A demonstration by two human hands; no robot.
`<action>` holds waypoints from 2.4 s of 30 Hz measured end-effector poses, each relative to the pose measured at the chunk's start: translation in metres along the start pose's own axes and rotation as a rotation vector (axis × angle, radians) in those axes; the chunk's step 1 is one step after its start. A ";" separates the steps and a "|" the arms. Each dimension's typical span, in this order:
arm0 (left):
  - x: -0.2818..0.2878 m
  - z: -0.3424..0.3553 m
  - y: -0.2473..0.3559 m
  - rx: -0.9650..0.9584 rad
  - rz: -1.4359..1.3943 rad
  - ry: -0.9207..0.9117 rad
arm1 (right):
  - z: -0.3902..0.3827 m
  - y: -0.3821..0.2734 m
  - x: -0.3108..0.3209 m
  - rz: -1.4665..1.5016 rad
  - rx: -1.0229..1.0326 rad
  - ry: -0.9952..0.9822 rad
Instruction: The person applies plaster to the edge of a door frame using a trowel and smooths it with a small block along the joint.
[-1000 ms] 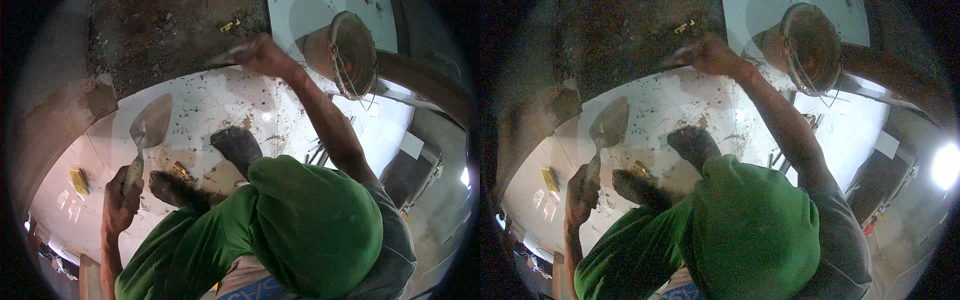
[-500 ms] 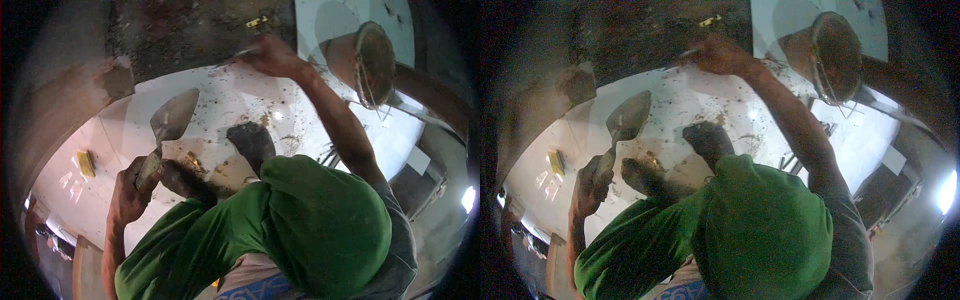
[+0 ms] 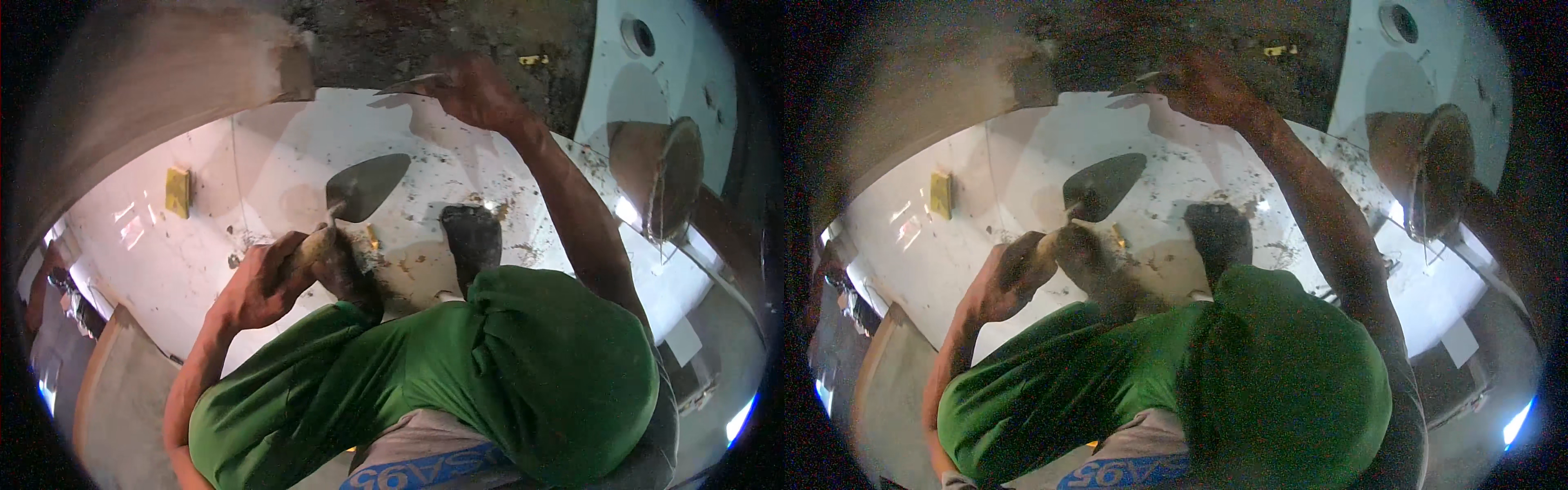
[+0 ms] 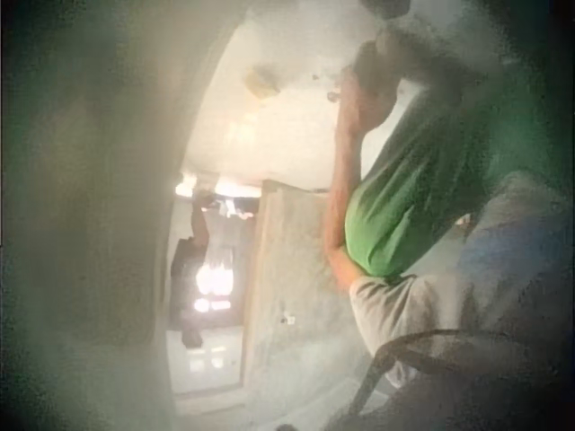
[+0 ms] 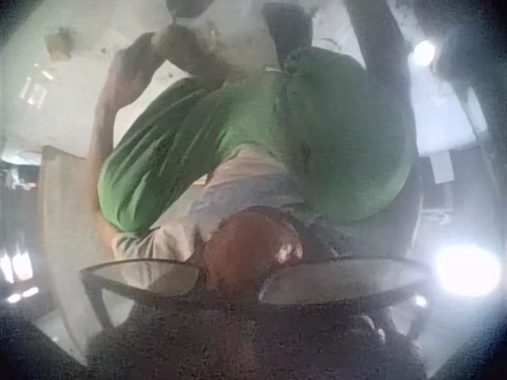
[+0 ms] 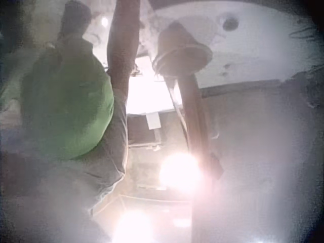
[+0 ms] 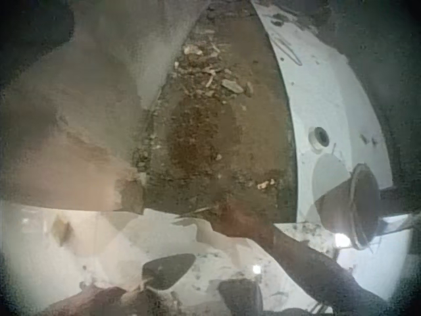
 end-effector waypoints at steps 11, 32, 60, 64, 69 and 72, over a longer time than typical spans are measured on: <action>0.003 0.001 -0.010 -0.049 0.002 0.039 | 0.037 -0.028 -0.024 0.252 0.258 0.069; 0.003 0.002 -0.012 -0.010 -0.018 0.018 | 0.055 -0.066 -0.048 -0.491 0.225 -0.088; 0.022 0.054 0.068 -0.108 -0.991 0.108 | -0.041 0.047 0.054 1.051 -0.362 -0.061; 0.044 0.054 0.075 -0.233 -1.027 0.269 | -0.096 0.056 0.054 0.591 -0.320 0.035; 0.040 0.060 0.095 -0.232 -0.530 0.302 | -0.196 0.060 0.033 0.637 -0.504 0.002; 0.032 0.070 0.097 -0.138 -0.273 0.318 | -0.266 0.093 0.033 0.629 -0.724 0.013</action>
Point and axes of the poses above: each hand's wrist, its own z-axis towards the middle knuckle, its own x-axis out of the back of the hand, y = z × x, the point moved 6 cm from there along z, towards the middle knuckle, and after that the axes turned 8 degrees about -x, right-handed, at the moved point
